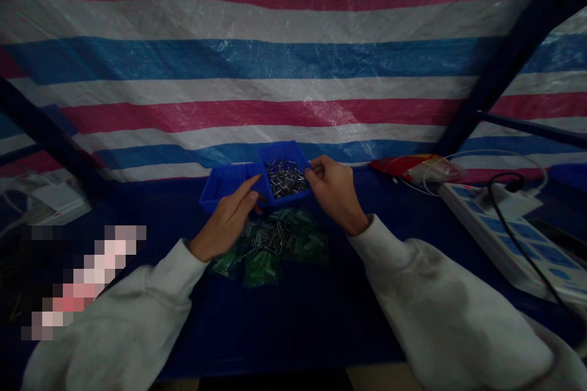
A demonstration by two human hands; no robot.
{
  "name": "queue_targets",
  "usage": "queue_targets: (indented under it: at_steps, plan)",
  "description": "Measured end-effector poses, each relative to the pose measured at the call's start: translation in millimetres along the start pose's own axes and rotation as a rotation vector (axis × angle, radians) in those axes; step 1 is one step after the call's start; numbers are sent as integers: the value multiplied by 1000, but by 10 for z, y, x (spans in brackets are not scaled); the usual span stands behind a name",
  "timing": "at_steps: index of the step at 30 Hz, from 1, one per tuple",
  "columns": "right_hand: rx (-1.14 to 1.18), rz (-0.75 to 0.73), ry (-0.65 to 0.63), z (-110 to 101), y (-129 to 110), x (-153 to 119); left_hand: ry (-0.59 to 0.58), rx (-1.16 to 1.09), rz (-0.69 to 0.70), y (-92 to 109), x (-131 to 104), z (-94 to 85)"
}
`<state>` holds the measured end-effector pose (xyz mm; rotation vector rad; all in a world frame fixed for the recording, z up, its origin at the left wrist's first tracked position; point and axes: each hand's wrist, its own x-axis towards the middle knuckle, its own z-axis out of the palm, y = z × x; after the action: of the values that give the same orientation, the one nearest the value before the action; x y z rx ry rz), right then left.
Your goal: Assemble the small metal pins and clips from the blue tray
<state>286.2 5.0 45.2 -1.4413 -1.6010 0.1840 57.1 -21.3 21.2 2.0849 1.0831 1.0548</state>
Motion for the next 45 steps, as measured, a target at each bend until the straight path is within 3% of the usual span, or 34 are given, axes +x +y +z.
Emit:
queue_targets:
  at_steps: [4, 8, 11, 17, 22, 25, 29, 35, 40, 45]
  plan:
    - [0, -55, -38, 15, -158, -136, 4, -322, -190, 32, -4, 121]
    - [22, -62, -79, -2, -194, -194, 24, -445, -244, 76, 3, 132]
    - [162, -56, -129, -15, -171, -206, 11, -519, -268, 96, 5, 109]
    - [599, 307, -433, -27, -214, -280, -38, -549, -257, 43, 8, 50]
    - [659, 308, -403, 33, -231, -342, -68, -412, -170, -3, 5, 16]
    - [607, 277, -375, 69, -169, -338, 48, -150, -90, 17, 10, -46]
    - [511, 204, -356, 81, -102, -345, 195, 259, 127, 84, 13, -158]
    - [323, 88, -329, 69, -188, -423, 22, 438, 397, 129, -34, -104]
    - [166, -48, -313, 85, -287, -495, -99, 460, 393, 109, -47, -56]
    - [150, -107, -296, 87, -349, -523, -146, 477, 372, 101, -51, -68]
